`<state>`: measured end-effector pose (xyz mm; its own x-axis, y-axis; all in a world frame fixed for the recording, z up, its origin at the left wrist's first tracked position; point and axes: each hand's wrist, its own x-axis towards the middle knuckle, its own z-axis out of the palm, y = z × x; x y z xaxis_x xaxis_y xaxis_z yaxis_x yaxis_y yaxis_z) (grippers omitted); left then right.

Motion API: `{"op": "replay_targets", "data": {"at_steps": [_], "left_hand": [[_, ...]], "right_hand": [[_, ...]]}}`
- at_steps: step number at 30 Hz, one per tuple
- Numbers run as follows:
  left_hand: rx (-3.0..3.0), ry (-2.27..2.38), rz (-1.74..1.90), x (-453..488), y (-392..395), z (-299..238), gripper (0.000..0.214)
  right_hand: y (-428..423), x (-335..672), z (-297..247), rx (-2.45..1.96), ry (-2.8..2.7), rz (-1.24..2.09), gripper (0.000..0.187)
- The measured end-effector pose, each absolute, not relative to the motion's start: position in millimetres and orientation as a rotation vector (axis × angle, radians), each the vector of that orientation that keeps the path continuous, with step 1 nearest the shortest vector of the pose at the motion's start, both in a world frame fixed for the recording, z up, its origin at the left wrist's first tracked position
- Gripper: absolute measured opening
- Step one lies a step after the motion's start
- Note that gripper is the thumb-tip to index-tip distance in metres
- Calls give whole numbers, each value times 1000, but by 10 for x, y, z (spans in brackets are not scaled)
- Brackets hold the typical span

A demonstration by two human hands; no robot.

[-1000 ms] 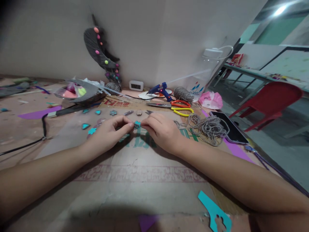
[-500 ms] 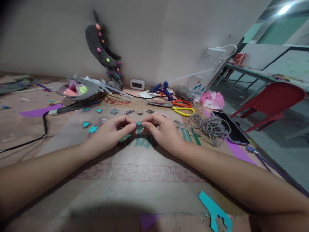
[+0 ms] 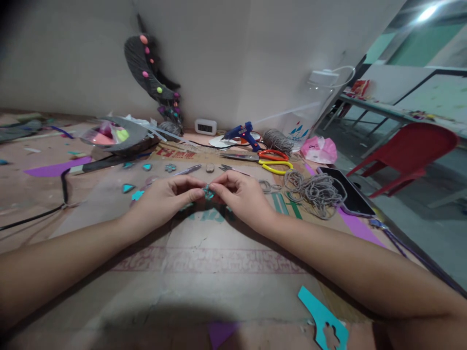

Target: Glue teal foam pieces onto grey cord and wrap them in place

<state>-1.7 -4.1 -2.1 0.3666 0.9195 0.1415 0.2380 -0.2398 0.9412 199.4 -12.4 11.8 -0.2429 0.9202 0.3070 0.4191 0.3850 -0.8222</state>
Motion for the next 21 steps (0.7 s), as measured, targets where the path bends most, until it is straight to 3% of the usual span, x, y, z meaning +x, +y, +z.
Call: {"op": "replay_targets", "data": {"at_steps": [11,21], "left_hand": [[1635,1028,910,-33,-19,-28,20],[1758,1076,928,-5,-97,35,22]], "right_hand": [[-128,1980,115,-1129,-1833,694,14],[-139,1991,115,-1057,-1981,377,13]]}}
